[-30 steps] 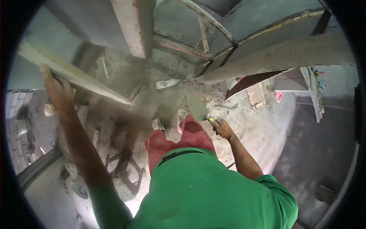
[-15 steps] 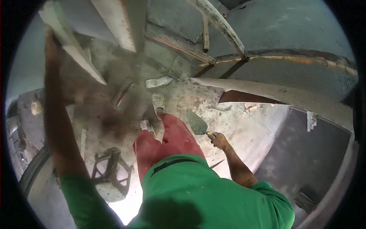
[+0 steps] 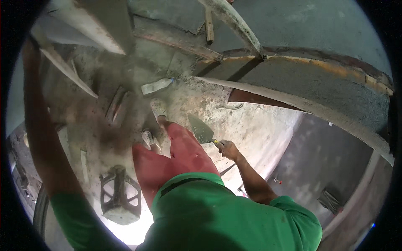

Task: The person applies wet plaster to a concrete column using a trowel and a wooden board to level the surface, then smooths the applied material with a finishing trowel.

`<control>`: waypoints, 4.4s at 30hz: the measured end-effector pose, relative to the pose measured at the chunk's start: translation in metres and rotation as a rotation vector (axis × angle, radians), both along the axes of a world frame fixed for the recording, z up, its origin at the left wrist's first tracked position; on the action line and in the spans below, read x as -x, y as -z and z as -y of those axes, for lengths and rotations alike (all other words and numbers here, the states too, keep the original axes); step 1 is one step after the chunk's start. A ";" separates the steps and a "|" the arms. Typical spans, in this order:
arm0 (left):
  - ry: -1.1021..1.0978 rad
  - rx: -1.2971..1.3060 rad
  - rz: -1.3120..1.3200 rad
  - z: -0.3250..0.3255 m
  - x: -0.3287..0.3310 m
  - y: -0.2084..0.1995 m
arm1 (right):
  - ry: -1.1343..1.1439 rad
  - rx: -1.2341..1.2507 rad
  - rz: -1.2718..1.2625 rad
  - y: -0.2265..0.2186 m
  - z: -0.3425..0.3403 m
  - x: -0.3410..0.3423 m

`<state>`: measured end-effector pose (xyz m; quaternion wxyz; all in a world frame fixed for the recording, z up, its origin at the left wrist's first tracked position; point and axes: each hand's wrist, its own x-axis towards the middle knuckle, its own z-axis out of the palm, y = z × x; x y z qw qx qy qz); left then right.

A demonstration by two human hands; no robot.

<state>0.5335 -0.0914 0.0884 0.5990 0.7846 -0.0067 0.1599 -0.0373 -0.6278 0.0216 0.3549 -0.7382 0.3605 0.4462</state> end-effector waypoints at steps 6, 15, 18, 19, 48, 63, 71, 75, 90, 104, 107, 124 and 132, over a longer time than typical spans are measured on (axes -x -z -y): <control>0.159 -0.220 0.111 -0.042 -0.008 0.039 | -0.098 -0.091 0.153 0.002 -0.066 -0.050; -0.056 -0.831 -0.536 0.003 0.298 0.105 | -0.200 -0.236 0.430 0.037 -0.277 -0.094; 0.314 -0.113 -1.291 -0.008 0.405 0.143 | -0.310 -0.213 0.490 0.075 -0.381 -0.076; 0.301 0.189 -1.584 -0.014 0.433 0.161 | -0.258 -0.317 0.523 0.118 -0.400 -0.053; -0.077 0.192 -1.079 -0.101 0.497 0.188 | -0.354 0.184 0.439 0.248 -0.441 -0.102; 0.526 0.030 -0.591 0.072 0.607 0.001 | -0.245 -0.637 0.405 -0.043 -0.312 0.075; 0.361 0.226 -1.059 0.138 0.726 0.038 | -0.119 -0.416 0.815 -0.105 -0.216 0.202; 0.229 0.630 -1.228 0.216 0.743 0.036 | -0.153 -0.173 0.970 -0.120 -0.178 0.240; 0.424 -0.692 -0.459 0.179 0.731 -0.053 | -0.155 0.124 0.926 -0.200 -0.055 0.317; 0.485 -0.754 -0.368 0.110 0.755 -0.168 | -0.350 0.194 0.762 -0.119 -0.044 0.274; 0.371 -0.777 -0.355 0.085 0.746 -0.161 | -0.387 0.214 0.967 -0.065 -0.028 0.301; 0.238 0.577 -0.340 0.156 0.748 -0.184 | 0.545 0.027 0.671 0.022 0.092 0.507; 0.088 -0.012 -0.516 0.163 0.721 -0.151 | 0.307 0.366 0.815 0.011 0.095 0.521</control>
